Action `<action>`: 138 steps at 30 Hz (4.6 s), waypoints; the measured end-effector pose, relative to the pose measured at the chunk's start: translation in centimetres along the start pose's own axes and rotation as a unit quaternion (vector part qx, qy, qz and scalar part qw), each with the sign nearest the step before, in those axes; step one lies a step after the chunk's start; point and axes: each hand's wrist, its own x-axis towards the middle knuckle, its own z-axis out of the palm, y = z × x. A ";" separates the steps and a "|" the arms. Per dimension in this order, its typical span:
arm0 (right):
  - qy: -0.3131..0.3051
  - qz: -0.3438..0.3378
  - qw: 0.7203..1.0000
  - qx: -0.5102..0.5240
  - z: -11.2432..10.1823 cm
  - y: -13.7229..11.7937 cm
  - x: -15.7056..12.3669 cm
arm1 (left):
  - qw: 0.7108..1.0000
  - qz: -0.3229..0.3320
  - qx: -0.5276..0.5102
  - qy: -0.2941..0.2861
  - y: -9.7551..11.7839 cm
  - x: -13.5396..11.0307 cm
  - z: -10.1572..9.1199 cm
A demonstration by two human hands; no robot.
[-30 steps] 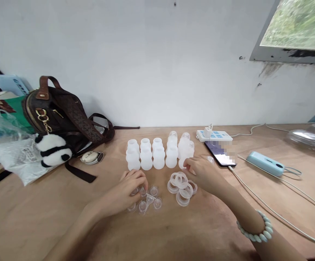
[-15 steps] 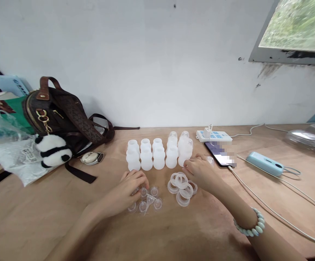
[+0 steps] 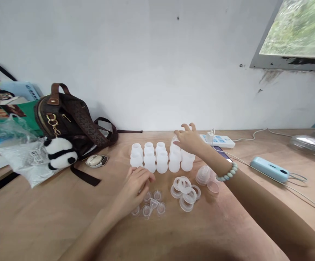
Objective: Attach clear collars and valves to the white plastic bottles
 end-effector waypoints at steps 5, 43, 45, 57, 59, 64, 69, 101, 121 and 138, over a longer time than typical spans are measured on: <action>0.009 -0.014 1.000 0.007 -0.6 1.1 0.7 | 0.993 0.043 0.026 0.106 0.4 -0.4 0.2; 0.125 0.304 0.873 0.359 -3.1 5.0 -16.5 | 0.877 -0.185 -0.280 0.345 -1.2 -1.1 0.6; 0.039 0.272 0.913 0.301 -2.0 4.7 -17.6 | 0.891 -0.173 -0.239 0.345 -0.8 -1.1 0.7; 0.056 0.243 0.877 0.411 -2.7 -0.1 -15.9 | 0.956 -0.005 -0.038 0.292 -0.8 -1.7 2.0; 0.006 0.199 0.831 0.519 -3.3 -2.2 -14.5 | 0.955 0.077 0.016 0.287 -0.7 -1.7 2.2; -0.107 0.154 0.684 0.705 -2.5 -7.0 -12.0 | 0.942 0.185 0.095 0.264 -0.4 -1.6 2.7; -0.050 0.173 0.655 0.734 -0.2 -8.9 -11.6 | 0.952 0.175 0.031 0.251 -0.1 -1.5 2.6; 0.034 0.076 0.825 0.559 0.1 -6.9 -13.1 | 0.981 0.075 -0.076 0.163 0.8 -1.9 2.2; 0.014 0.006 0.769 0.639 -1.5 -6.1 -13.1 | 0.883 -0.190 -0.413 0.113 0.8 -0.9 0.9; -0.029 0.170 0.776 0.606 -1.9 -4.5 -11.4 | 0.942 -0.069 -0.287 0.162 -0.1 -1.6 2.8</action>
